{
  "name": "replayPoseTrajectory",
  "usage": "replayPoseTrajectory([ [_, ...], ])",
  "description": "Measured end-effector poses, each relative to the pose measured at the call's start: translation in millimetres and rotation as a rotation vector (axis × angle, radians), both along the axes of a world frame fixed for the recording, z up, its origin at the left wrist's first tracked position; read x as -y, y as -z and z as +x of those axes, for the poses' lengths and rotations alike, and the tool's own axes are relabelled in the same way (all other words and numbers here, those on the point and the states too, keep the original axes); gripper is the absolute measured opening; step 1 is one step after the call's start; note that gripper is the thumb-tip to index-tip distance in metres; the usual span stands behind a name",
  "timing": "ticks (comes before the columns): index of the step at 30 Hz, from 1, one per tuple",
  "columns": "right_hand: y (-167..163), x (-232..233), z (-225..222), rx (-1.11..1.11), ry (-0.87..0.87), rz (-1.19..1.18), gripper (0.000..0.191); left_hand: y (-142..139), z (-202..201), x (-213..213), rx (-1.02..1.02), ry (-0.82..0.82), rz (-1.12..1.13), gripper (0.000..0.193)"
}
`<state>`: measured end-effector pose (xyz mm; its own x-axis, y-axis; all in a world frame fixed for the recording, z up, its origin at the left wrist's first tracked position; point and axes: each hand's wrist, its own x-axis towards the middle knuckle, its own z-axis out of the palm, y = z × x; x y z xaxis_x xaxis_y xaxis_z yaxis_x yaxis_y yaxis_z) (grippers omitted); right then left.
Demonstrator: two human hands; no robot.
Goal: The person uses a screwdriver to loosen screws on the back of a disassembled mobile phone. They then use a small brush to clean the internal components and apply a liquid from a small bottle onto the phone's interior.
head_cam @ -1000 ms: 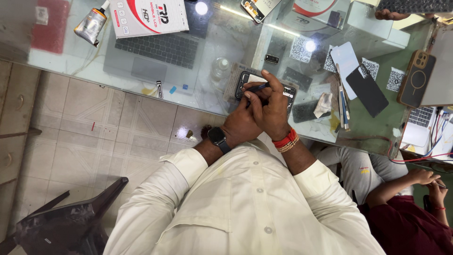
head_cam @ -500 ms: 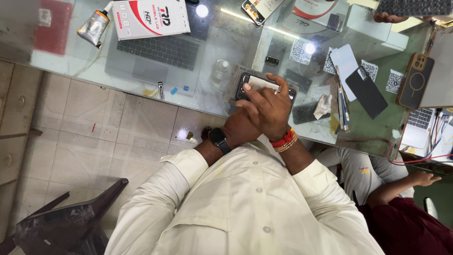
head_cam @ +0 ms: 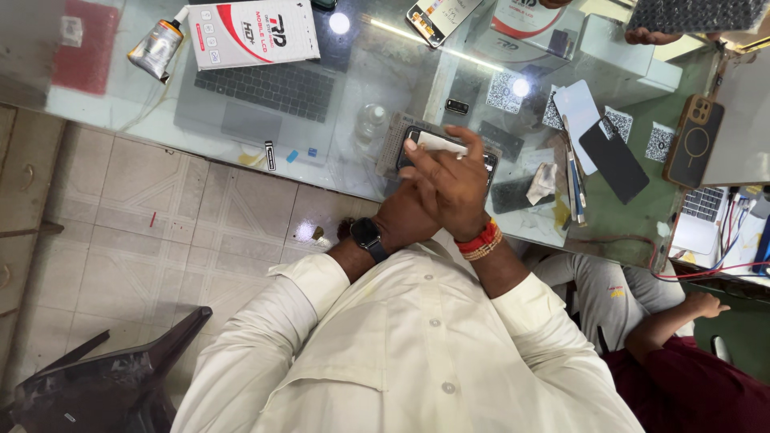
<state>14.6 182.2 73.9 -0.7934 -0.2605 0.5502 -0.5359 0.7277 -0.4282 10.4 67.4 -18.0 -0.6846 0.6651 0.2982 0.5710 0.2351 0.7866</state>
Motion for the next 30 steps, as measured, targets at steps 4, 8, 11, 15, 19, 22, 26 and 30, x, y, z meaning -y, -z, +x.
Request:
replayPoseTrajectory([
  [4, 3, -3, 1, -0.026, -0.054, -0.008, 0.055, 5, -1, 0, -0.063, -0.014, 0.01, 0.04],
  [8, 7, -3, 0, -0.01, -0.085, 0.005, 0.052, 5, -2, 1, -0.137, -0.009, 0.127, 0.046],
  [11, 10, -4, 1, 0.008, -0.003, 0.043, 0.056, 5, -1, 0, -0.016, 0.04, 0.058, 0.045],
  [15, 12, -5, 0, -0.02, -0.081, 0.002, 0.053, 1, -2, 0, -0.304, -0.067, 0.044, 0.048],
  [19, 8, -4, 0, -0.033, 0.043, 0.133, 0.064, -3, -2, 2, 0.134, 0.041, 0.005, 0.043],
  [22, 3, -4, 0, 0.096, -0.187, -0.156, 0.062, -1, 1, 4, 0.24, -0.006, 0.079, 0.048],
  [26, 3, -1, 7, -0.057, -0.002, 0.102, 0.056, 10, 2, 1, -0.067, 0.022, -0.1, 0.057],
  [30, 6, 0, 7, -0.029, 0.008, 0.017, 0.056, 17, 4, -4, -0.093, 0.042, -0.078, 0.065],
])
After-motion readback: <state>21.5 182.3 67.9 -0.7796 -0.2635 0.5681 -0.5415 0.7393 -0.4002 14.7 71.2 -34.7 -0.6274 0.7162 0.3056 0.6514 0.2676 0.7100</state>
